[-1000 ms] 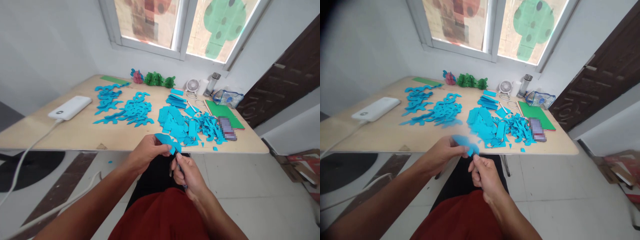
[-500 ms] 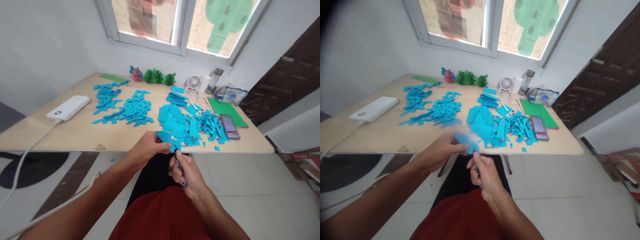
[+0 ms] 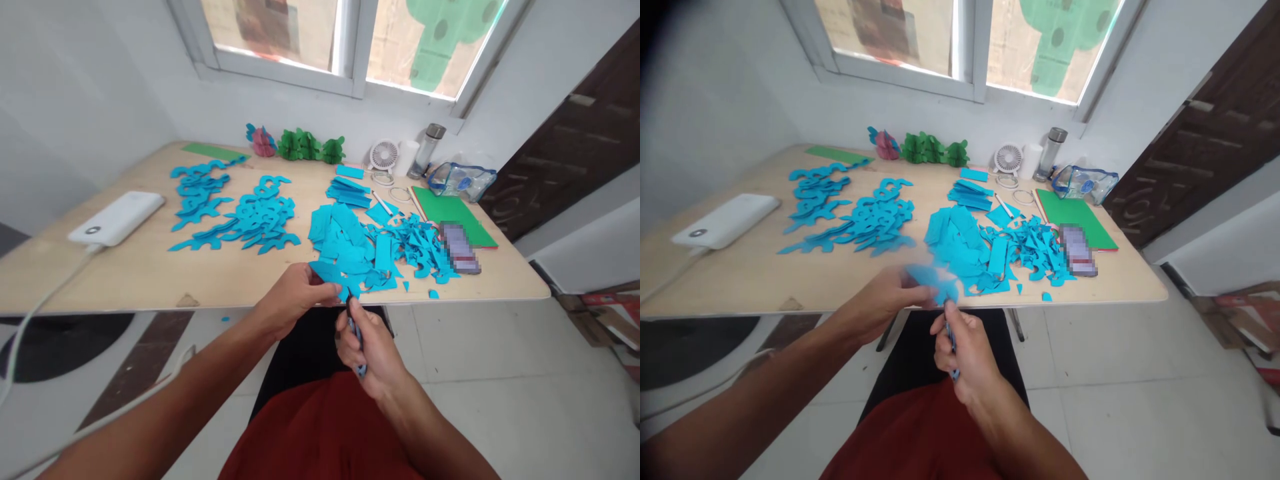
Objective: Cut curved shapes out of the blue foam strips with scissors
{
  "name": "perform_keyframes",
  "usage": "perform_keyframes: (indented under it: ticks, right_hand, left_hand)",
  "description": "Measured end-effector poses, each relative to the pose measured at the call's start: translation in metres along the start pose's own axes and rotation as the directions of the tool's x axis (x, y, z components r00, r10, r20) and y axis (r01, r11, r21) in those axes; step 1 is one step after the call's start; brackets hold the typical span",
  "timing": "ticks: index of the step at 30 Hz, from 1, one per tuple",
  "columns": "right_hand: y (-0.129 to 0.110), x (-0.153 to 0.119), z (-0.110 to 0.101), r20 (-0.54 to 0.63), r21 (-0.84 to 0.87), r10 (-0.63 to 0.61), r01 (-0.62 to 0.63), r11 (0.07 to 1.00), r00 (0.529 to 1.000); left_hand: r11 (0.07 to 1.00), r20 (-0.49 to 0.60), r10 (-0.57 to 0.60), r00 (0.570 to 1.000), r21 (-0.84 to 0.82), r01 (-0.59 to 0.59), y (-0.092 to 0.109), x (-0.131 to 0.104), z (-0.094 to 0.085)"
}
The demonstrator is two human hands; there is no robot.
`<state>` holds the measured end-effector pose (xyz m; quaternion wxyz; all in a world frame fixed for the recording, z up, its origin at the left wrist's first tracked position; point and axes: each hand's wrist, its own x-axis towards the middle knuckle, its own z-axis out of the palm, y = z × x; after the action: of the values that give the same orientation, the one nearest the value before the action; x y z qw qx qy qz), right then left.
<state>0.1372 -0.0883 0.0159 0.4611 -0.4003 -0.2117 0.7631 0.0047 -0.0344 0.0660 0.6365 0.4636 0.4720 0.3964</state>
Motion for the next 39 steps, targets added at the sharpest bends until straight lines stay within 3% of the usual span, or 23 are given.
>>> perform_keyframes:
  ticks: [5,10,14,19,25,35,39]
  right_hand:
    - [0.000,0.004,0.001,-0.051,0.008,-0.047,0.047,0.999,0.998]
    - [-0.001,0.009,0.001,-0.082,0.030,-0.069,0.071,0.997,0.994]
    - [-0.001,0.012,0.003,-0.091,0.066,-0.046,0.052,0.996,0.995]
    - [0.002,0.015,0.003,-0.063,0.195,0.030,-0.017,0.981,0.998]
    - [0.001,0.016,0.002,0.019,0.288,0.120,-0.120,0.950,0.993]
    - [-0.004,0.019,0.001,0.001,0.226,0.097,-0.094,0.969,0.995]
    - [-0.002,0.021,0.002,-0.010,0.231,0.088,-0.083,0.969,0.996]
  left_hand:
    - [0.997,-0.027,-0.018,0.999,-0.073,0.016,-0.015,-0.004,0.013]
    - [0.972,-0.134,-0.028,0.991,-0.234,-0.004,-0.029,-0.008,0.028]
    - [0.957,-0.223,-0.036,0.974,-0.288,-0.031,-0.034,-0.005,0.034]
    - [0.949,-0.247,-0.042,0.968,-0.313,-0.039,-0.038,0.001,0.038]
    - [0.971,-0.267,-0.055,0.962,-0.237,-0.010,-0.035,0.007,0.032]
    - [0.997,-0.267,0.004,0.964,-0.079,-0.026,-0.033,0.016,0.017]
    - [0.997,-0.306,0.082,0.948,0.031,-0.076,-0.032,0.021,0.016]
